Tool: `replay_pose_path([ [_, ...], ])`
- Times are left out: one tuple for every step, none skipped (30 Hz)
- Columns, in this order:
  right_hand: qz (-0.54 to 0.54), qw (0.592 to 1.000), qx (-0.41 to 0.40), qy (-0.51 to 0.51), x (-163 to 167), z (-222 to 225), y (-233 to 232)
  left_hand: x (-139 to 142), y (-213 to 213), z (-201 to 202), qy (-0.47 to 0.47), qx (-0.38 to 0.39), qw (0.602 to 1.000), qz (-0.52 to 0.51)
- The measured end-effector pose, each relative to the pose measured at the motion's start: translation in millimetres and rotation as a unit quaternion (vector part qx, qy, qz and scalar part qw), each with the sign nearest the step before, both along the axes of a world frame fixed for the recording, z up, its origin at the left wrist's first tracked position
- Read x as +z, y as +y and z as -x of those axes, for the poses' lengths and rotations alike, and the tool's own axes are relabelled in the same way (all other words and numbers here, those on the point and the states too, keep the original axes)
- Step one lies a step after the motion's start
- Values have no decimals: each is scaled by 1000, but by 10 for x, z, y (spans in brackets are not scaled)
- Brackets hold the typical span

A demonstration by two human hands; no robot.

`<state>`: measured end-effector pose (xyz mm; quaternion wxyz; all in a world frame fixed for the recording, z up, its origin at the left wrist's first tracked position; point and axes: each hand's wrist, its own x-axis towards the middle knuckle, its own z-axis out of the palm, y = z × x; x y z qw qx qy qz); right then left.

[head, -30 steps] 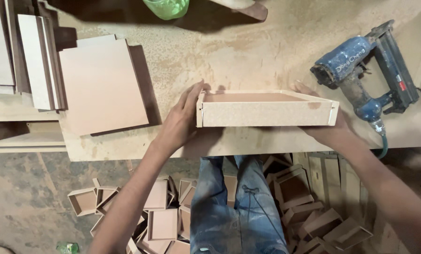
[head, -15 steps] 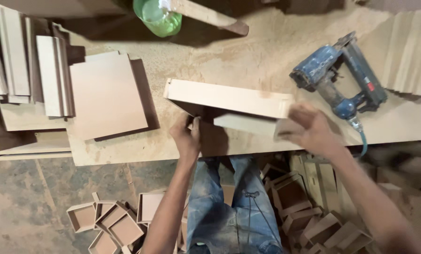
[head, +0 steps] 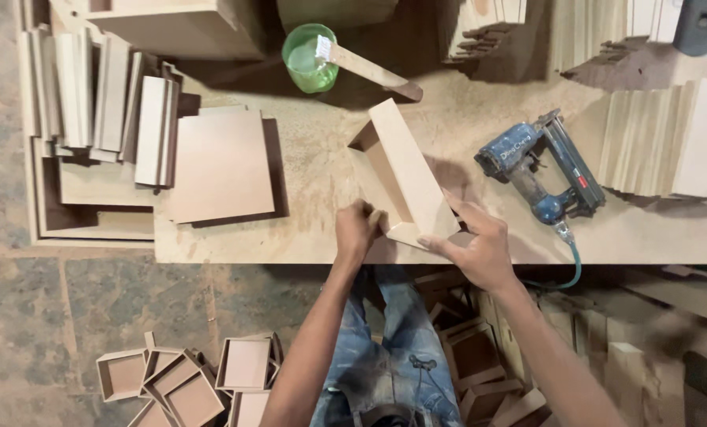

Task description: The person gathers small wooden planks, applies glue to their edges, and assembles them into small rectangular boxes. They use a nail gun to secure the joints and place finished boxes on the floor.

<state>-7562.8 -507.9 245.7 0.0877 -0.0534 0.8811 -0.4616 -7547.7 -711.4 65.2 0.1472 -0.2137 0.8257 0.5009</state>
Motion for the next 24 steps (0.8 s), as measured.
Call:
replay_pose_path([
  [1, 1000, 2, -1, -1, 19, -31, 17, -17, 34, -20, -24, 999, 3],
  [1, 1000, 4, -4, -5, 16, -69, 33, -31, 55, 4, -53, 998, 27],
  [1, 1000, 6, -5, -6, 21, -111, 49, -43, 64, 28, -81, 995, 51],
  [-3, 1000, 11, 5, -8, 15, -161, 67, -54, 64, 53, -109, 990, 77],
  [-9, 1000, 16, 11, -10, 1, -209, 91, -66, 56, 61, -102, 989, 83],
  [-15, 1000, 20, 17, -9, -2, -259, 123, -82, 37, 68, -95, 989, 88],
  [-6, 999, 19, 37, -11, -31, -300, 168, -103, 4, 78, -91, 988, 94],
  [4, 998, 15, 55, -10, -45, -333, 230, -132, -47, 110, -42, 991, 56],
  [13, 997, 11, 76, -12, -75, -354, 313, -167, -120, 144, 6, 989, 17],
  [22, 997, -4, 75, -16, -105, -362, 418, -201, -213, 174, 53, 983, -21],
  [28, 997, -19, 65, -20, -133, -358, 541, -228, -320, 196, 64, 978, -34],
  [35, 997, -32, 60, -30, -177, -339, 677, -241, -428, 222, 76, 971, -46],
  [33, 997, -24, 65, -42, -201, -314, 818, -239, -524, 248, 86, 963, -56],
  [27, 997, -16, 68, -58, -241, -279, 955, -221, -596, 285, 44, 957, -30],
  [20, 997, -5, 79, -78, -269, -242, 1082, -193, -637, 330, 3, 944, -5],
  [51, 996, -15, 70, -99, -287, -206, 1193, -160, -647, 379, -35, 924, 23],
  [83, 995, -24, 52, -126, -318, -170, 1288, -128, -631, 403, -53, 913, 44],
  [115, 992, -33, 27, -147, -321, -139, 1364, -99, -598, 418, -71, 903, 64],
  [98, 993, -25, 63, -173, -336, -109, 1423, -73, -558, 435, -89, 892, 86],
  [84, 991, -17, 99, -192, -327, -86, 1466, -50, -520, 440, -99, 887, 99],
  [68, 988, -8, 136, -210, -316, -63, 1496, -29, -489, 447, -109, 881, 112],
  [63, 985, 0, 161, -223, -302, -46, 1517, -10, -467, 459, -120, 871, 126],
  [57, 982, 9, 182, -230, -262, -27, 1531, 8, -455, 463, -121, 867, 139],
  [51, 979, 19, 197, -236, -244, -12, 1539, 25, -452, 461, -122, 866, 152],
])
